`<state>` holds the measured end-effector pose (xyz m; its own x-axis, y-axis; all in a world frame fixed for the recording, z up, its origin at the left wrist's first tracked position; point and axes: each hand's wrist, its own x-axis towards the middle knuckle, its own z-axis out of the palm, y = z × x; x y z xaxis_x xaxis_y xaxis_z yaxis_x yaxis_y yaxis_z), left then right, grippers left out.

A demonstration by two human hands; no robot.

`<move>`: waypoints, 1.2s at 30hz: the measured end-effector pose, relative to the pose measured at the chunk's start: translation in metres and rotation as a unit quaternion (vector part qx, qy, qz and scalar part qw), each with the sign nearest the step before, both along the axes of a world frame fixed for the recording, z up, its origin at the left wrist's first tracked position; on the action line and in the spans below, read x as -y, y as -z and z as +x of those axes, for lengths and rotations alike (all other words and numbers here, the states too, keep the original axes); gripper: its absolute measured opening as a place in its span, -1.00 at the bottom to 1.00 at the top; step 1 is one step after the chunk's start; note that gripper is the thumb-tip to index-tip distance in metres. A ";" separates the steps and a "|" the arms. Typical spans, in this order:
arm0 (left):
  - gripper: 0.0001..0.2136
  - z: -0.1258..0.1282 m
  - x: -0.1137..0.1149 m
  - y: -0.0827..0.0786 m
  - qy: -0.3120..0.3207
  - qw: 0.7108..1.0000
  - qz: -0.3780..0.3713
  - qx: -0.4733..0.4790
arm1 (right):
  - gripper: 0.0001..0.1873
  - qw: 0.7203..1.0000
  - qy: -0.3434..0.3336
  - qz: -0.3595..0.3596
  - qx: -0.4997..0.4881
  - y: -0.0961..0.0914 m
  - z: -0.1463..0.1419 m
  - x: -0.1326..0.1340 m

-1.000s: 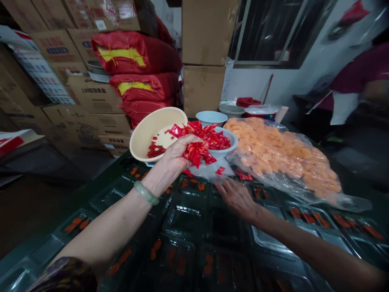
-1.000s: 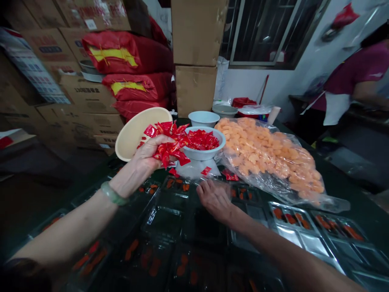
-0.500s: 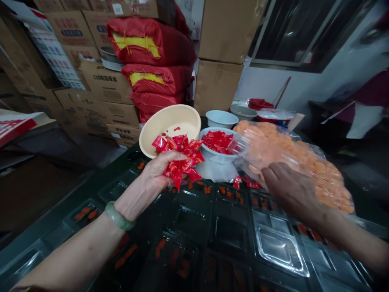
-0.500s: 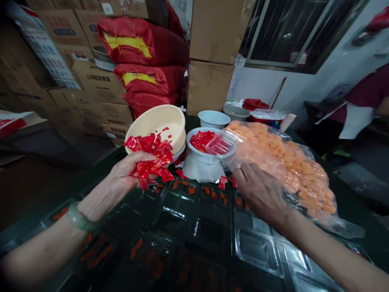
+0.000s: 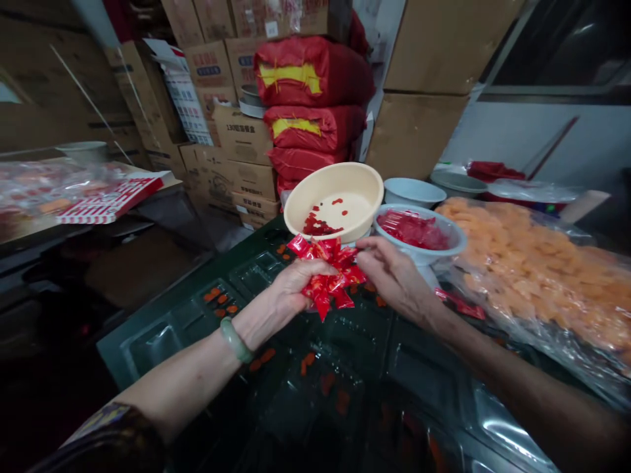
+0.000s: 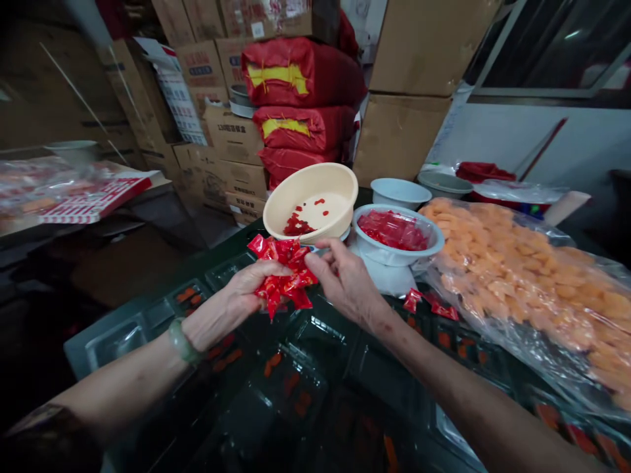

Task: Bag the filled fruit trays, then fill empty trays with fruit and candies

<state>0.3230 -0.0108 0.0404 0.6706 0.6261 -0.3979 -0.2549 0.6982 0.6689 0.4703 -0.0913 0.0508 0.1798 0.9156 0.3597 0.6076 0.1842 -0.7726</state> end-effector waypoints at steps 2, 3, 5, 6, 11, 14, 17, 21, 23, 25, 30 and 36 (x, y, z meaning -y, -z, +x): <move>-0.84 -0.010 0.012 0.006 0.002 1.000 0.012 -0.017 | -0.72 0.998 -0.027 -0.030 -0.049 0.002 -0.028 0.013; -0.85 -0.016 0.018 0.010 0.001 0.999 0.023 -0.022 | -0.73 0.996 -0.020 -0.044 -0.080 0.005 -0.038 0.018; -0.86 -0.031 0.031 0.018 -0.012 0.998 0.051 -0.026 | -0.72 0.986 0.013 -0.075 -0.151 0.016 -0.054 0.028; -0.85 -0.040 0.037 0.023 -0.022 0.997 0.064 -0.027 | -0.70 0.978 0.030 -0.091 -0.186 0.021 -0.061 0.032; -0.82 -0.090 0.065 0.050 -0.061 0.994 0.091 -0.024 | -0.68 0.951 0.063 -0.181 -0.241 0.044 -0.107 0.053; -0.80 -0.117 0.076 0.058 -0.097 0.991 0.094 -0.006 | -0.68 0.962 0.048 -0.173 -0.205 0.050 -0.137 0.056; -0.78 -0.138 0.080 0.059 -0.130 0.989 0.066 0.001 | -0.73 0.981 0.022 -0.108 -0.162 0.052 -0.160 0.050; -0.82 -0.161 0.075 0.059 -0.162 0.987 0.013 -0.012 | -0.74 0.986 0.039 -0.069 -0.149 0.050 -0.174 0.036; -0.81 -0.170 0.071 0.063 -0.174 0.985 -0.003 -0.019 | -0.71 0.979 0.056 -0.075 -0.179 0.051 -0.170 0.022; -0.79 -0.179 0.069 0.067 -0.188 0.982 -0.012 -0.013 | -0.69 0.971 0.079 -0.090 -0.208 0.056 -0.160 -0.004; -0.75 -0.187 0.072 0.076 -0.206 0.978 -0.037 -0.011 | -0.77 0.967 0.145 -0.131 -0.162 0.086 -0.126 -0.095; -0.75 -0.209 0.082 0.060 -0.225 0.969 -0.071 0.070 | -0.74 0.997 0.032 -0.067 -0.026 0.104 -0.133 -0.146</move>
